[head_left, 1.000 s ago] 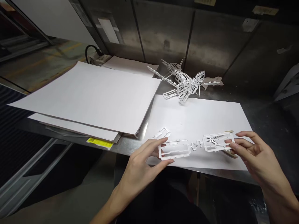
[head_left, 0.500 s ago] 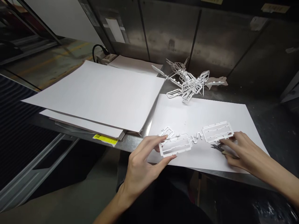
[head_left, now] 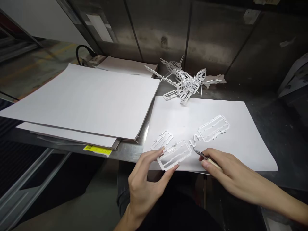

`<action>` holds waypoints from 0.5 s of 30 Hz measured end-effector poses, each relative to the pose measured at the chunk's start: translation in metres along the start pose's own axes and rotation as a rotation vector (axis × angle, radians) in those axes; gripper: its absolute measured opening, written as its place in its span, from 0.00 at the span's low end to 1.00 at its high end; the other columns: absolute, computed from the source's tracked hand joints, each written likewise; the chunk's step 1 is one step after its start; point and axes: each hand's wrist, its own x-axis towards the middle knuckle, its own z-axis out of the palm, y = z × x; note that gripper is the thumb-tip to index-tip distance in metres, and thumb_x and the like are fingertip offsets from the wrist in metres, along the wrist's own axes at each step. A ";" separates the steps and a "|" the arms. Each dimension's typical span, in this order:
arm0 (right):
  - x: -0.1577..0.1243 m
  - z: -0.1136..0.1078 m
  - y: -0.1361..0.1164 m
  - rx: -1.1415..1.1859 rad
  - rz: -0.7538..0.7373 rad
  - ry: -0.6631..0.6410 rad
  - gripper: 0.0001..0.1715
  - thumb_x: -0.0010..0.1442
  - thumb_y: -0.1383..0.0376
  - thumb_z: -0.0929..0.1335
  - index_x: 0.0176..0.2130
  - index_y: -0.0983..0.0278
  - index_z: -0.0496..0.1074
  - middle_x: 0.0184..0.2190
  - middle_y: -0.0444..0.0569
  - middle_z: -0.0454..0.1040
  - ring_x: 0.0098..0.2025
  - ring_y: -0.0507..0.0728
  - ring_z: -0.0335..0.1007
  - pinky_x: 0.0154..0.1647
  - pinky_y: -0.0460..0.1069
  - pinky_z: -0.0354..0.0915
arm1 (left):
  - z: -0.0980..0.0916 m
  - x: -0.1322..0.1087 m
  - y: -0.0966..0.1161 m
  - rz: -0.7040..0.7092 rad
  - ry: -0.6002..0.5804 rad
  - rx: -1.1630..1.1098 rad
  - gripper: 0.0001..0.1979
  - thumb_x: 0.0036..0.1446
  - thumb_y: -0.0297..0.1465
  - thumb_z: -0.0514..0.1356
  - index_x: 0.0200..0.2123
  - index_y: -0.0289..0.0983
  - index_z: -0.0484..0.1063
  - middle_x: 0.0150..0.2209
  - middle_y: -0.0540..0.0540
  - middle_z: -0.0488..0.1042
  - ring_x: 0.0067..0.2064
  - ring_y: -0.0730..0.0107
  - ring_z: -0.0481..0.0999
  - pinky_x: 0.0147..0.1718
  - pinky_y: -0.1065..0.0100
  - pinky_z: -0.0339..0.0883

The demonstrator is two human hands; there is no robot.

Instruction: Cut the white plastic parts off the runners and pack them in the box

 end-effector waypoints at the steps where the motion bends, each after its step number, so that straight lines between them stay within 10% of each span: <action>1: 0.002 0.000 -0.002 0.024 -0.011 -0.016 0.24 0.75 0.43 0.56 0.50 0.53 0.68 0.49 0.46 0.75 0.52 0.62 0.70 0.52 0.57 0.66 | 0.000 -0.001 0.000 0.008 0.002 -0.003 0.25 0.55 0.24 0.74 0.56 0.35 0.74 0.48 0.44 0.77 0.51 0.64 0.78 0.51 0.64 0.75; 15: 0.009 0.003 -0.001 0.148 -0.035 -0.020 0.29 0.76 0.43 0.56 0.34 0.60 0.63 0.30 0.41 0.66 0.32 0.54 0.62 0.37 0.51 0.58 | 0.004 -0.003 0.004 0.033 -0.037 0.017 0.25 0.55 0.25 0.73 0.55 0.37 0.74 0.48 0.43 0.78 0.49 0.60 0.79 0.49 0.59 0.77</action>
